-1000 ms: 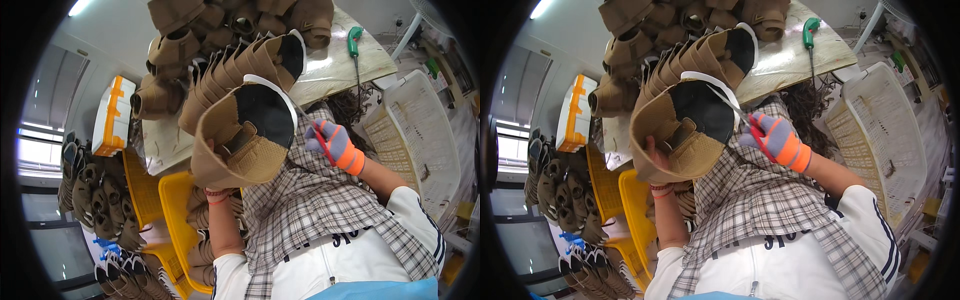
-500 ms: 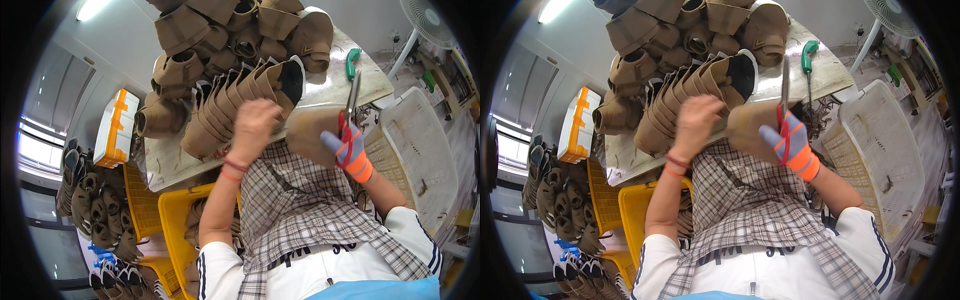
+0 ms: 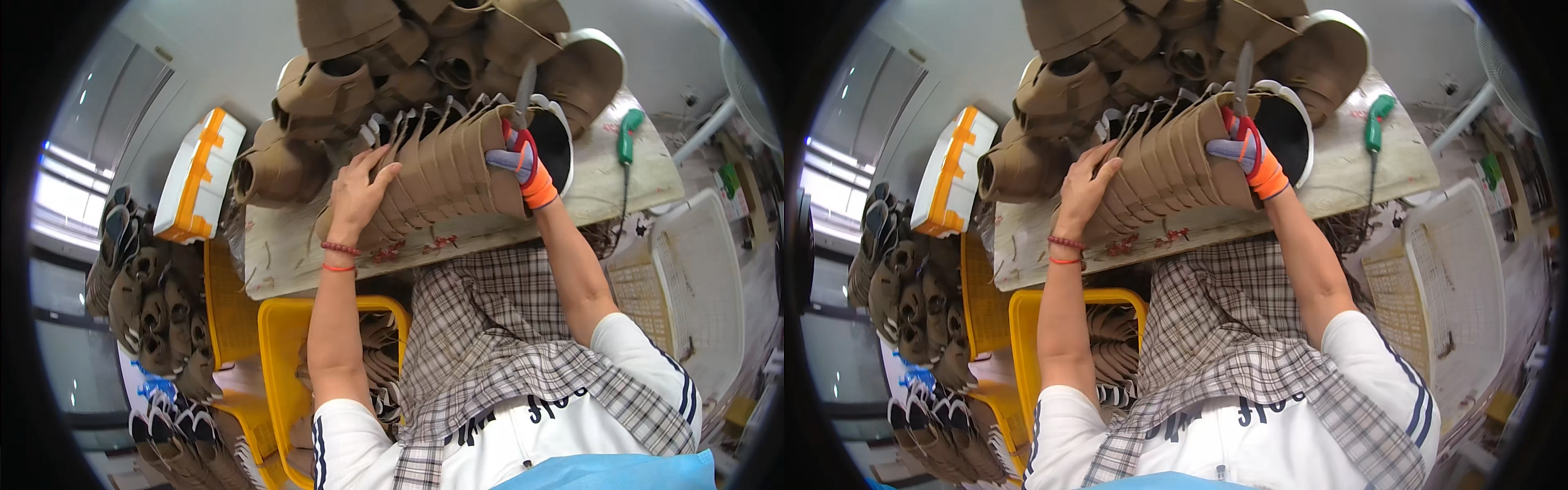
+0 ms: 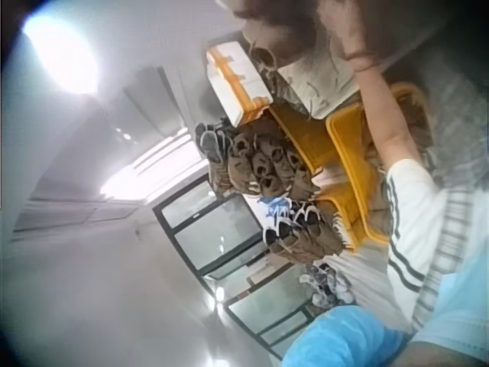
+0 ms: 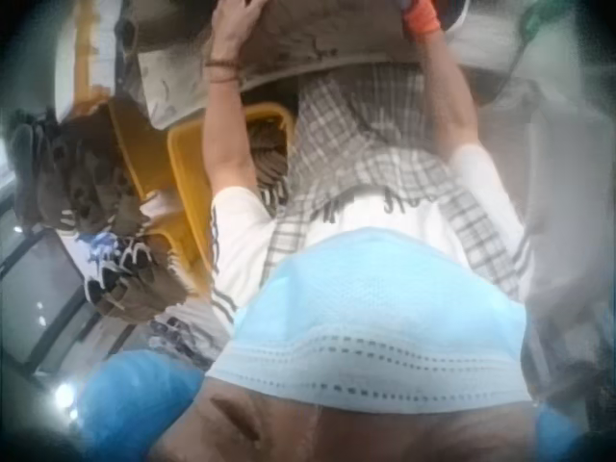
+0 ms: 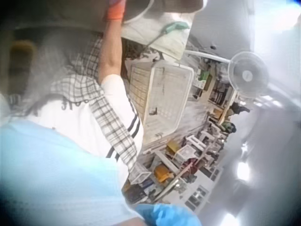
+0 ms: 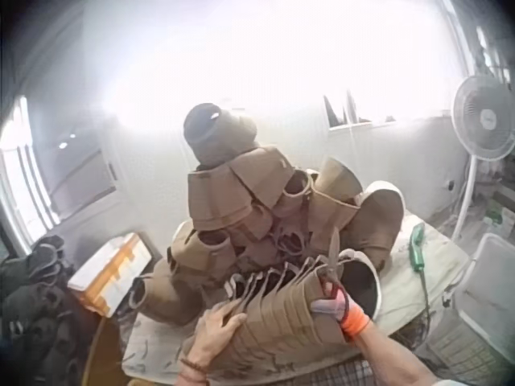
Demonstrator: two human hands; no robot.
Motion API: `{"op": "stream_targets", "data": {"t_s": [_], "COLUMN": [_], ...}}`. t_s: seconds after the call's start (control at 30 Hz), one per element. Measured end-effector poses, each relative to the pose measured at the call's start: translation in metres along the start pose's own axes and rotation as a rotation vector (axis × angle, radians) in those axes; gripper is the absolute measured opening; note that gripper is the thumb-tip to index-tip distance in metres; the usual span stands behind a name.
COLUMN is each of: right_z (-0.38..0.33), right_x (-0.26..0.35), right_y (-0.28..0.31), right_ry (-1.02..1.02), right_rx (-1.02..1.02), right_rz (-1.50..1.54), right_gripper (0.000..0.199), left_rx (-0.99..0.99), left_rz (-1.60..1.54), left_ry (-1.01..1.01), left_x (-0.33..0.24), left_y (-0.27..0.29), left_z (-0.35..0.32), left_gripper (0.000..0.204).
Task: The person repeatedly picks up brown shoe uppers from a yellow crate and uses scissors to trim excess material from the inner lining. After trimming each piece, the person places it on a nearby table and continues with the next item.
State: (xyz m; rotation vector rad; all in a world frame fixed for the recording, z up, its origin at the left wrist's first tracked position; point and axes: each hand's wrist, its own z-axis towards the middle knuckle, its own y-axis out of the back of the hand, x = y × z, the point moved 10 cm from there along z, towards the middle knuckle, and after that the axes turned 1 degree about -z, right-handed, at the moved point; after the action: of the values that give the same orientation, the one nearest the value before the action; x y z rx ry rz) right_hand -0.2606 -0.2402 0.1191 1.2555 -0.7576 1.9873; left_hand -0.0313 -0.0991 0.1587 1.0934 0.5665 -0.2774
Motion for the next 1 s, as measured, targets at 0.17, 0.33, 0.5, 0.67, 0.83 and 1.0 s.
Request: {"op": "stream_targets", "data": {"t_s": [0.17,0.33,0.5,0.67,0.83,1.0], "right_z": [-0.028,-0.078,-0.102,-0.097,-0.113,-0.153], "right_x": [-0.083,-0.098,-0.064,-0.072,-0.045,0.015], "right_y": [0.049,0.093,0.080,0.094,0.111,0.150], "right_ry": [-0.006,0.049,0.037,0.095,-0.060,0.010], "right_rx": [-0.425,-0.217,-0.171,-0.262,-0.325,-0.369], "right_rz": [0.238,-0.317,-0.506,-0.223,0.049,-0.214], "right_gripper": [0.030,0.042,0.050,0.035,0.028,0.033], "left_rx": [-0.147,-0.736,-0.527,-0.624,-0.877,-0.843], "left_rz": [0.135,0.333,0.528,0.085,-0.585,-1.266], "left_ry": [-0.002,0.064,0.252,0.040,0.081,0.291], "left_x": [0.000,0.035,0.149,0.090,0.067,0.030], "left_y": [0.013,0.115,0.188,0.256,0.349,0.289], "left_z": [0.002,-0.031,-0.039,-0.041,-0.158,-0.278], "left_gripper": [0.052,0.037,0.033,0.028,0.042,0.053]}}
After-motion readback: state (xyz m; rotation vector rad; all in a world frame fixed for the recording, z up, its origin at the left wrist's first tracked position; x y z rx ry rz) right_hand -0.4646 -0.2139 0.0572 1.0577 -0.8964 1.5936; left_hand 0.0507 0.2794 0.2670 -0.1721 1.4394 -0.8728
